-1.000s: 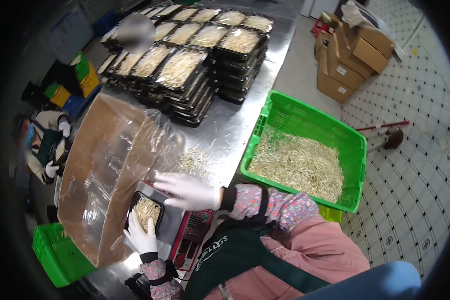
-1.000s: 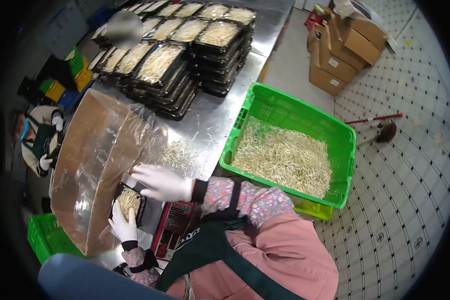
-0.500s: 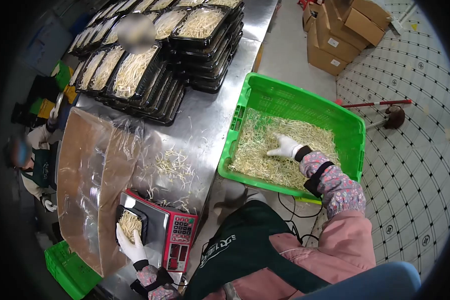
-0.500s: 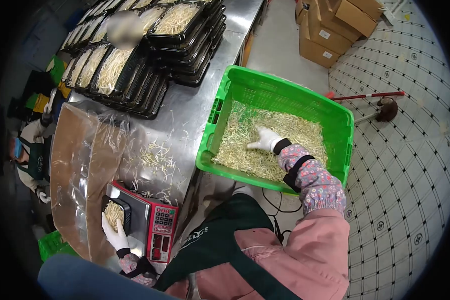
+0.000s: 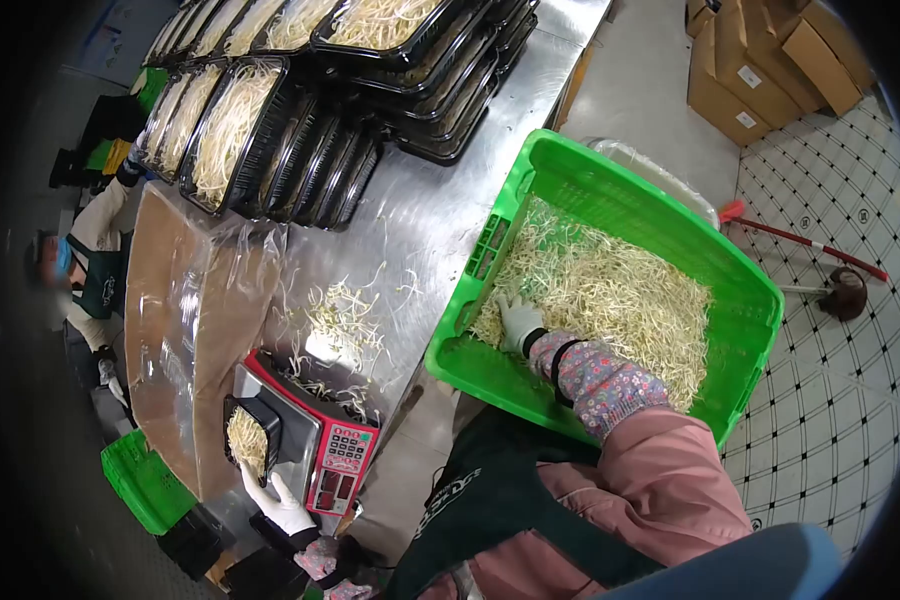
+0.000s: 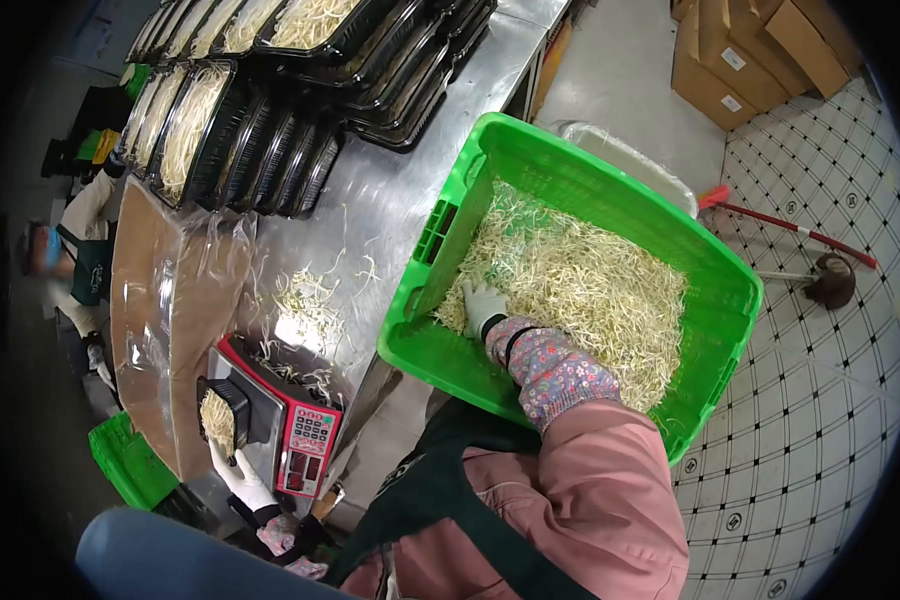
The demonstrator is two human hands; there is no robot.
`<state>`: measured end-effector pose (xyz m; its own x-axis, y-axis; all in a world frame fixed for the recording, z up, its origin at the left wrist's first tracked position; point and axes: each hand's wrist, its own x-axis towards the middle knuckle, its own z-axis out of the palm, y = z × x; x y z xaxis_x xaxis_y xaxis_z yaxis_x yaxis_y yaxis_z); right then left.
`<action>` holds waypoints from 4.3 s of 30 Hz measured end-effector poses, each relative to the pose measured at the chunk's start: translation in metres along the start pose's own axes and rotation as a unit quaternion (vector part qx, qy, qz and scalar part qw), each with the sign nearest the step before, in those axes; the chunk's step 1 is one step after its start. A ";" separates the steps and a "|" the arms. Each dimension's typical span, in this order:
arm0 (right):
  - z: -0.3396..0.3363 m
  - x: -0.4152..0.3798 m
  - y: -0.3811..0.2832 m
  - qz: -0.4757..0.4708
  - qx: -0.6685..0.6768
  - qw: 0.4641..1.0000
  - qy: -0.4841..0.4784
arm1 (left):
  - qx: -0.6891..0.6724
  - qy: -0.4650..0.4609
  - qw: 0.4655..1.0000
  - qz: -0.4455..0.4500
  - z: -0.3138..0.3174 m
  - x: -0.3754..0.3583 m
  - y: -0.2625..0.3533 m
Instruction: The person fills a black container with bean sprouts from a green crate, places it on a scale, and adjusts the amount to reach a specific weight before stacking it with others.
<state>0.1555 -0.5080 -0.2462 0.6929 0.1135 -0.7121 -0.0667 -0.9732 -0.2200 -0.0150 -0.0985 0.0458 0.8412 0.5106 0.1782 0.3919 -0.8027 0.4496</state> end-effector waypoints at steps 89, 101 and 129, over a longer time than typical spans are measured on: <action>-0.100 -0.089 0.127 -0.207 0.623 0.747 -0.103 | -0.150 -0.165 0.950 0.220 0.095 0.012 0.160; -0.107 -0.230 0.240 -0.071 0.146 0.987 0.014 | -0.235 -0.471 0.770 0.359 0.166 -0.028 0.310; -0.057 -0.293 0.300 0.132 0.261 0.881 0.372 | 0.066 -0.494 0.510 0.700 0.352 -0.147 0.351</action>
<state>-0.0265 -0.8446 -0.0651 0.8697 -0.4545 -0.1926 -0.4824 -0.6996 -0.5271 0.1303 -0.5641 -0.1304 0.0817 -0.9459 -0.3140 -0.8853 -0.2136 0.4131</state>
